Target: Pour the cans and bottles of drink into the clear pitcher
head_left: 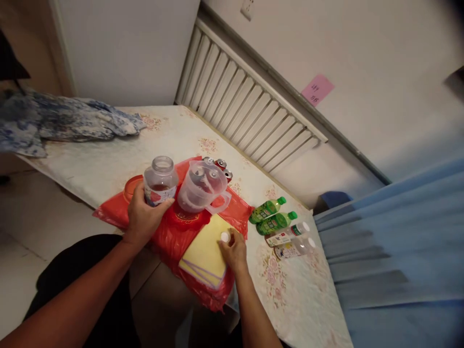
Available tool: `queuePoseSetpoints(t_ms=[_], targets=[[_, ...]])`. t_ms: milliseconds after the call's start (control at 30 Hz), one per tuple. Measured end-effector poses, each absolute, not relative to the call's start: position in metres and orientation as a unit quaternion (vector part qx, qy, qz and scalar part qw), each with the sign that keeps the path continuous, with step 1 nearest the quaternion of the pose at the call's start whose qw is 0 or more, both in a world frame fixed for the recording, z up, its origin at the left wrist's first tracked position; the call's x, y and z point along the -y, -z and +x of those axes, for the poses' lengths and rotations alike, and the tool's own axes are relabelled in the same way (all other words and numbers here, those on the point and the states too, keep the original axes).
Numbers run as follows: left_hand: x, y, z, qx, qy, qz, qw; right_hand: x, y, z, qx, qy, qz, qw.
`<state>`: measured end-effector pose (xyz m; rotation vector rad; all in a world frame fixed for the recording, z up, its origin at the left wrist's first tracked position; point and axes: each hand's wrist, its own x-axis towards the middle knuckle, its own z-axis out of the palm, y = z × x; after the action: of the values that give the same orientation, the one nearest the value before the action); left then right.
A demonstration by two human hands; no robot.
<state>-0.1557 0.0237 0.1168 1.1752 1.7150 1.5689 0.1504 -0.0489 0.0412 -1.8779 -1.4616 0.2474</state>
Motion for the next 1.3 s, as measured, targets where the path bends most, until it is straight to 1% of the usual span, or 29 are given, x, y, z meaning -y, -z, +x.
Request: queuePoseSetpoints(t_ms=[100, 167, 300, 400, 533, 667, 800, 933, 1100, 1233, 1300], targets=[[0.008, -0.123, -0.146, -0.605, -0.578, 0.458, 0.301, 0.048, -0.04, 0.141, 0.578, -0.066, -0.735, 0.349], [0.028, -0.125, -0.136, -0.581, -0.565, 0.479, 0.338, 0.047, -0.042, 0.138, 0.562, -0.07, -0.742, 0.359], [0.059, -0.117, -0.111, -0.543, -0.527, 0.492, 0.431, 0.056, -0.052, 0.14, 0.535, -0.108, -0.726, 0.418], [0.074, -0.104, -0.089, -0.488, -0.51, 0.512, 0.49, 0.074, -0.069, 0.146, 0.54, -0.13, -0.693, 0.46], [0.09, -0.093, -0.06, -0.454, -0.484, 0.554, 0.502, 0.103, -0.116, 0.152, 0.578, -0.143, -0.631, 0.497], [0.103, -0.094, -0.041, -0.45, -0.449, 0.588, 0.501, 0.127, -0.171, 0.156, 0.647, -0.107, -0.588, 0.474], [0.113, -0.103, -0.036, -0.448, -0.416, 0.628, 0.48, 0.144, -0.206, 0.158, 0.705, -0.08, -0.555, 0.435], [0.118, -0.114, -0.036, -0.446, -0.388, 0.648, 0.48, 0.155, -0.218, 0.162, 0.708, -0.105, -0.547, 0.434], [0.122, -0.121, -0.035, -0.437, -0.376, 0.658, 0.484, 0.158, -0.214, 0.172, 0.648, -0.193, -0.557, 0.482], [0.124, -0.127, -0.031, -0.418, -0.371, 0.667, 0.493, 0.158, -0.21, 0.177, 0.614, -0.281, -0.521, 0.522], [0.124, -0.13, -0.03, -0.417, -0.366, 0.672, 0.49, 0.159, -0.212, 0.178, 0.615, -0.294, -0.509, 0.526]])
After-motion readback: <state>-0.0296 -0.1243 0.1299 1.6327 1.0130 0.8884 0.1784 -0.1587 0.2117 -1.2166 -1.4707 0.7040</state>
